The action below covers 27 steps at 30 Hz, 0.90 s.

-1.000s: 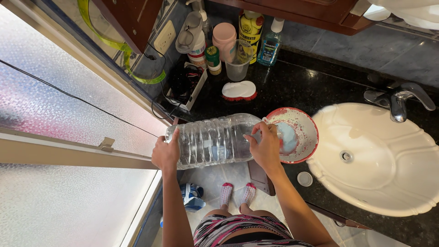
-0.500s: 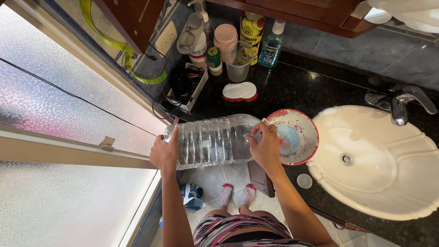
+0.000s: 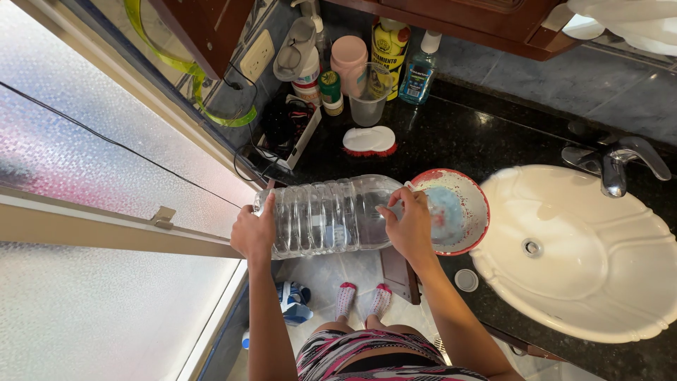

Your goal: Cleaning the toilet and organizing various toiletries in bathroom cabinets.

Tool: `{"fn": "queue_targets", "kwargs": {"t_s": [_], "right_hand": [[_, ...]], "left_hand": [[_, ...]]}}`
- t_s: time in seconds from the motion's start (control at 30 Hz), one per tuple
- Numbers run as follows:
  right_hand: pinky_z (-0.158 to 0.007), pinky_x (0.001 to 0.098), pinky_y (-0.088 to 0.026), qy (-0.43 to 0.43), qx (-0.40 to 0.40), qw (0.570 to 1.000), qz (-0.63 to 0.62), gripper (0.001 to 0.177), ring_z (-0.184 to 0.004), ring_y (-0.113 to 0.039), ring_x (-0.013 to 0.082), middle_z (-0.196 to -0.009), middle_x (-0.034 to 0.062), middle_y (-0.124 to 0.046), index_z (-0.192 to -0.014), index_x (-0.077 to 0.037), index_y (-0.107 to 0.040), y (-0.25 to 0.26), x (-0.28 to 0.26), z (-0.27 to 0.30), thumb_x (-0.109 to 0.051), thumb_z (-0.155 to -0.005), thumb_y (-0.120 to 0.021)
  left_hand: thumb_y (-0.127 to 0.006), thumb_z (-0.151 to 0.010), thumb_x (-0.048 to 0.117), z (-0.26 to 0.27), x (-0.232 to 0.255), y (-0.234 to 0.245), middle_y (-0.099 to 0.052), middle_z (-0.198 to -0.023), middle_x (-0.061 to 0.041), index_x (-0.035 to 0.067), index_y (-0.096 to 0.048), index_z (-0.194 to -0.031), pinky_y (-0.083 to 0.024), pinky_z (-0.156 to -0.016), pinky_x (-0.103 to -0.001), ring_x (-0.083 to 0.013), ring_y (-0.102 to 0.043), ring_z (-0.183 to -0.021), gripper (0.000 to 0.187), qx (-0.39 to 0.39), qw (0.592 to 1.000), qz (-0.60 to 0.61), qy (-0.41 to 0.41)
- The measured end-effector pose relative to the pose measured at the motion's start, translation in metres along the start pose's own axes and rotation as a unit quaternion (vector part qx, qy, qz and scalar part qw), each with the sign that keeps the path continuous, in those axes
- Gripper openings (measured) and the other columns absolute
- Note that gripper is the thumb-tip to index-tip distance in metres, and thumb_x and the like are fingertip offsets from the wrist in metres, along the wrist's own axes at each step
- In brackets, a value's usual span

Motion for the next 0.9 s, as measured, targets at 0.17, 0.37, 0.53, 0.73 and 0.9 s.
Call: {"fn": "queue_targets", "kwargs": {"t_s": [0.17,0.37,0.53,0.73,0.9], "right_hand": [[-0.068,0.0363,-0.045,0.005,-0.003,1.000,-0.003,0.031,-0.080,-0.049,0.0221,-0.084,0.0071,-0.049,-0.090,-0.009,-0.057,0.0010,-0.0023,-0.0013,-0.015,-0.079,-0.086],[-0.069,0.0381,-0.044,-0.007,-0.009,1.000,0.006,0.031,-0.080,-0.048,0.0236,-0.083,0.0084,-0.049,-0.091,-0.009,-0.058,-0.0005,0.0006,-0.0009,-0.015,-0.080,-0.086],[-0.070,0.0373,-0.045,0.004,-0.010,1.000,-0.005,0.031,-0.082,-0.050,0.0225,-0.085,0.0066,-0.050,-0.090,-0.009,-0.057,-0.0007,-0.0012,-0.0005,-0.015,-0.080,-0.086],[-0.069,0.0378,-0.045,-0.021,-0.015,1.000,-0.006,0.032,-0.080,-0.050,0.0225,-0.085,0.0071,-0.049,-0.092,-0.010,-0.057,0.0005,-0.0011,-0.0016,-0.015,-0.079,-0.086],[-0.069,0.0376,-0.045,-0.019,-0.009,1.000,-0.007,0.032,-0.079,-0.049,0.0223,-0.084,0.0069,-0.049,-0.092,-0.010,-0.057,0.0017,-0.0004,-0.0009,-0.015,-0.078,-0.087]], "left_hand": [[-0.049,-0.085,0.085,0.0007,-0.0012,0.0000,-0.075,-0.104,-0.021,0.006,-0.069,-0.129,-0.054,-0.088,-0.049,-0.0373,-0.071,-0.103,0.093,0.001,1.000,0.006,-0.001],[-0.048,-0.086,0.084,0.0025,-0.0017,0.0028,-0.075,-0.104,-0.021,0.005,-0.068,-0.131,-0.054,-0.088,-0.051,-0.0369,-0.072,-0.102,0.093,0.002,1.000,0.014,-0.003],[-0.048,-0.087,0.083,-0.0017,-0.0048,-0.0012,-0.076,-0.104,-0.021,0.004,-0.068,-0.131,-0.054,-0.089,-0.050,-0.0366,-0.073,-0.102,0.092,0.008,1.000,0.013,-0.006],[-0.048,-0.087,0.083,0.0037,-0.0040,0.0008,-0.076,-0.103,-0.020,0.005,-0.068,-0.132,-0.055,-0.087,-0.049,-0.0353,-0.073,-0.101,0.092,-0.001,1.000,0.014,-0.003],[-0.047,-0.087,0.084,0.0061,-0.0046,0.0033,-0.076,-0.102,-0.019,0.005,-0.069,-0.130,-0.054,-0.088,-0.049,-0.0355,-0.073,-0.102,0.093,0.002,1.000,0.012,-0.003]]}}
Point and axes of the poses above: each hand's wrist, its own z-axis away from the middle knuckle, its own y-axis out of the back of the hand, x = y × z, the point moved 10 cm from there along -z, towards the middle knuckle
